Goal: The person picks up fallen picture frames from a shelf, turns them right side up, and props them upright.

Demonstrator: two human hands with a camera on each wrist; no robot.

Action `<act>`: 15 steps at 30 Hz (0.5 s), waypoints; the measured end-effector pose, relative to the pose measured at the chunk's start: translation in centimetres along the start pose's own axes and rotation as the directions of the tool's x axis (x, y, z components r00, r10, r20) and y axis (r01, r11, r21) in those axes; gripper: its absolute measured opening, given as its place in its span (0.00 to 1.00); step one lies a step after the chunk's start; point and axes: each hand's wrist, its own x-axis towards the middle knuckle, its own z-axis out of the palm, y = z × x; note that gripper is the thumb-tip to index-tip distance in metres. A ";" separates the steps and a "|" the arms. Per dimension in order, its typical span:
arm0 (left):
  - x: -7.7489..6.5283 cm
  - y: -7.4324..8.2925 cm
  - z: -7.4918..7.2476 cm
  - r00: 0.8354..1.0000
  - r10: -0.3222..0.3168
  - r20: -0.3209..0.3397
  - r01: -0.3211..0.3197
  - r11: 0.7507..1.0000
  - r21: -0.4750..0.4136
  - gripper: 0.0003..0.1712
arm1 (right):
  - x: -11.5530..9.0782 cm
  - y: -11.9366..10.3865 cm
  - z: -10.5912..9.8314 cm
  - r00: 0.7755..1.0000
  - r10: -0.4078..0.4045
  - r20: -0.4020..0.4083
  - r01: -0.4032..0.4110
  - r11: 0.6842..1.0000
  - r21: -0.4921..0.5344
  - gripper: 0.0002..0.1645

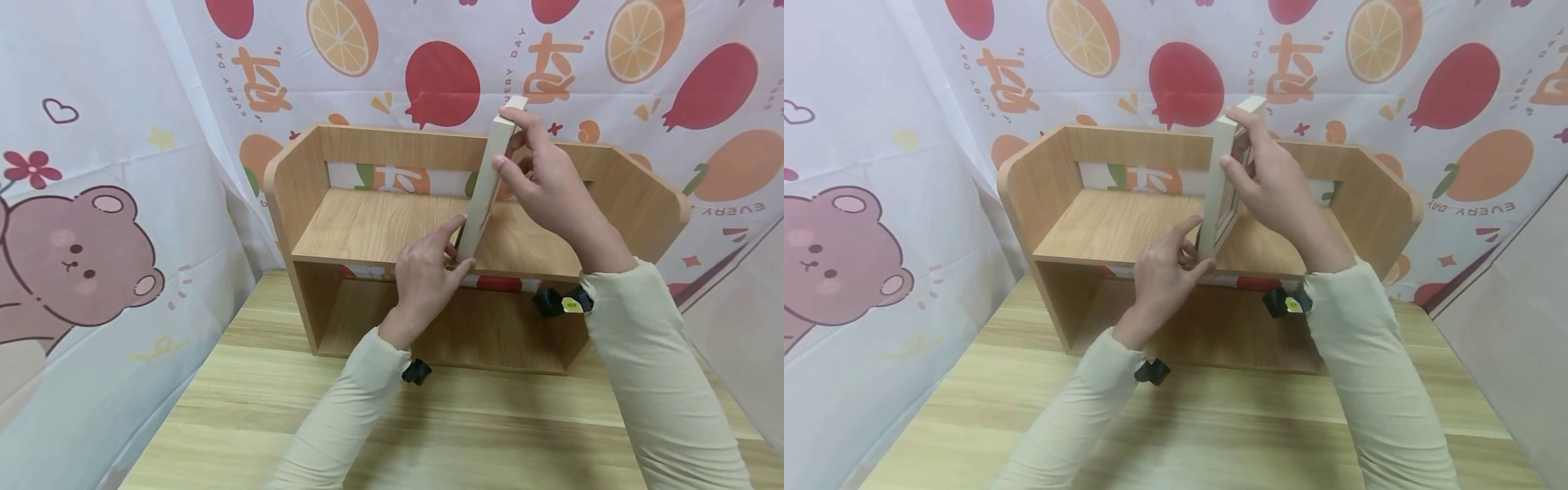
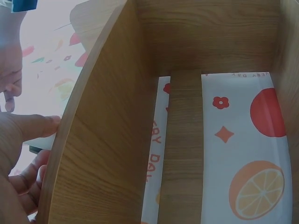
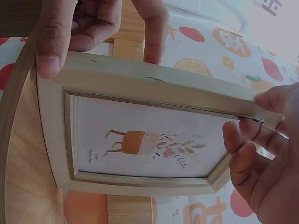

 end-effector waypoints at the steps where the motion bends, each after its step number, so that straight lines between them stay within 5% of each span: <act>1: 0.0 0.0 0.0 1.000 0.001 -0.002 -0.001 1.000 0.004 0.36 | 0.0 0.0 0.0 1.000 -0.002 0.001 0.002 1.000 -0.001 0.31; 15: 0.1 0.3 0.9 1.000 0.012 -0.029 -0.012 1.000 0.016 0.37 | 0.0 0.3 0.0 0.999 0.035 -0.008 -0.035 0.999 0.033 0.33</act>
